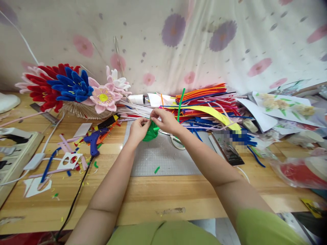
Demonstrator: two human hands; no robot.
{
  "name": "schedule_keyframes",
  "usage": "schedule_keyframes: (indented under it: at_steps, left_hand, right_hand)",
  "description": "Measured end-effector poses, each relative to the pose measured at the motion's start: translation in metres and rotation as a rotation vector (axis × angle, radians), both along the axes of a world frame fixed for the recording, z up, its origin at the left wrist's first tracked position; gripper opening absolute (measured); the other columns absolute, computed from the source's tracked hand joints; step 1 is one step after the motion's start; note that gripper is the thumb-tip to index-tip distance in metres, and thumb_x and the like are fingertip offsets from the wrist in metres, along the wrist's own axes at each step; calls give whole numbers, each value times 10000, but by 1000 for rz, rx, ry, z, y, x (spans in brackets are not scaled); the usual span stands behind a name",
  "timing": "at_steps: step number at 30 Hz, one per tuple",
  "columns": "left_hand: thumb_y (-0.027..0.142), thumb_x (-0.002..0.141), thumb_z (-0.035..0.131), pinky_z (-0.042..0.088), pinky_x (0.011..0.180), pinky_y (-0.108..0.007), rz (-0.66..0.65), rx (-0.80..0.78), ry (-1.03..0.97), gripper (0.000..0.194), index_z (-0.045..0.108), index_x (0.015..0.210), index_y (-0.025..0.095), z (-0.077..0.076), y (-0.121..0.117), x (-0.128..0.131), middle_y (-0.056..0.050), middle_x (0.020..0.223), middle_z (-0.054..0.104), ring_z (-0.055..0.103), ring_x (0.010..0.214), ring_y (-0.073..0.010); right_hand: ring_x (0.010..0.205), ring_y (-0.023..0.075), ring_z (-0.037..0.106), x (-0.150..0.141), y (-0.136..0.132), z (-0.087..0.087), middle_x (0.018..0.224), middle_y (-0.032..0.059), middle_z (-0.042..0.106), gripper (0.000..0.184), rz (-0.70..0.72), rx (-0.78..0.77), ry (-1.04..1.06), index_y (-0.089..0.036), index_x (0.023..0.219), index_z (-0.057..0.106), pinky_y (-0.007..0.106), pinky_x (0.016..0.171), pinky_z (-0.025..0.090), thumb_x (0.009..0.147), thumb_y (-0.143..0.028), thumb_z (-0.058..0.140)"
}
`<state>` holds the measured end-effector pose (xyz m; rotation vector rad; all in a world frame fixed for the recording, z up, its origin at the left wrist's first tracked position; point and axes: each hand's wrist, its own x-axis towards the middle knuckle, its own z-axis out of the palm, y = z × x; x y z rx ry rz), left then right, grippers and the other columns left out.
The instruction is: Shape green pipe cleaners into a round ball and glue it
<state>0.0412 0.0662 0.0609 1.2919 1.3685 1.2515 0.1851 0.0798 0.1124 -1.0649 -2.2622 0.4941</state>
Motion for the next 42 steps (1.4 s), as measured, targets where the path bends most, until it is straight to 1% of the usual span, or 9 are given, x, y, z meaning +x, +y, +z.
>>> schedule_keyframes:
  at_steps: [5,9,14,18,23,25,29,36,42]
  left_hand:
    - [304,585,671,420,539,-211,-17,-184,-316,194,634,684,141,13,-1,-4,-9,632,646,562,566,-107]
    - [404,568,697,408,496,-206,-77,-298,-377,302,632,707,144,23,-7,-4,-3,599,625,560,525,-102]
    - [425,449,777,423,525,-212,-149,-304,-390,394,614,664,138,22,-10,-4,13,584,599,537,512,-85]
    - [422,442,783,372,465,-200,-169,-310,-350,375,609,608,134,18,-9,-5,26,515,556,475,449,-68]
    - [425,505,756,297,415,-195,-173,-317,-325,337,615,600,134,18,-8,-7,22,488,541,435,411,-65]
    - [454,527,737,300,418,-199,-209,-334,-311,355,641,643,132,20,-9,-8,7,515,566,451,422,-75]
    - [402,471,774,340,460,-205,-293,-304,-284,338,658,625,124,21,-11,-11,-6,547,600,486,470,-87]
    - [362,408,804,383,515,-209,-107,-221,-393,334,657,590,123,14,-5,-7,-10,559,622,512,512,-89]
    - [376,446,795,357,462,-209,-178,-308,-473,344,640,608,115,19,-9,-5,-5,536,596,495,467,-81]
  right_hand:
    - [797,143,564,1,-2,-15,822,25,613,114,-30,-39,170,-179,825,552,269,756,411,786,-250,472]
    - [804,133,562,-2,-6,-23,844,28,595,104,0,-61,308,-189,820,540,273,769,440,807,-258,463]
    - [889,158,505,-6,-6,-26,941,65,492,75,24,75,356,-186,765,539,318,799,444,789,-254,517]
    - [938,175,465,-6,-8,-25,923,57,460,63,25,159,329,-194,770,554,364,877,396,791,-251,539]
    - [931,174,461,-3,-9,-24,907,49,467,86,36,131,308,-201,789,556,363,877,382,812,-279,528]
    - [931,176,463,-2,-8,-26,896,47,472,93,18,123,308,-201,792,554,362,876,378,817,-284,521]
    - [924,179,462,-2,-8,-28,877,43,482,85,-32,158,297,-201,790,556,361,874,365,813,-276,524]
    - [864,182,453,-4,-17,-33,852,48,491,92,-21,219,161,-201,778,584,363,817,372,807,-269,530]
    - [897,185,456,4,-16,-38,892,53,493,89,18,240,136,-204,774,627,373,836,375,796,-265,567]
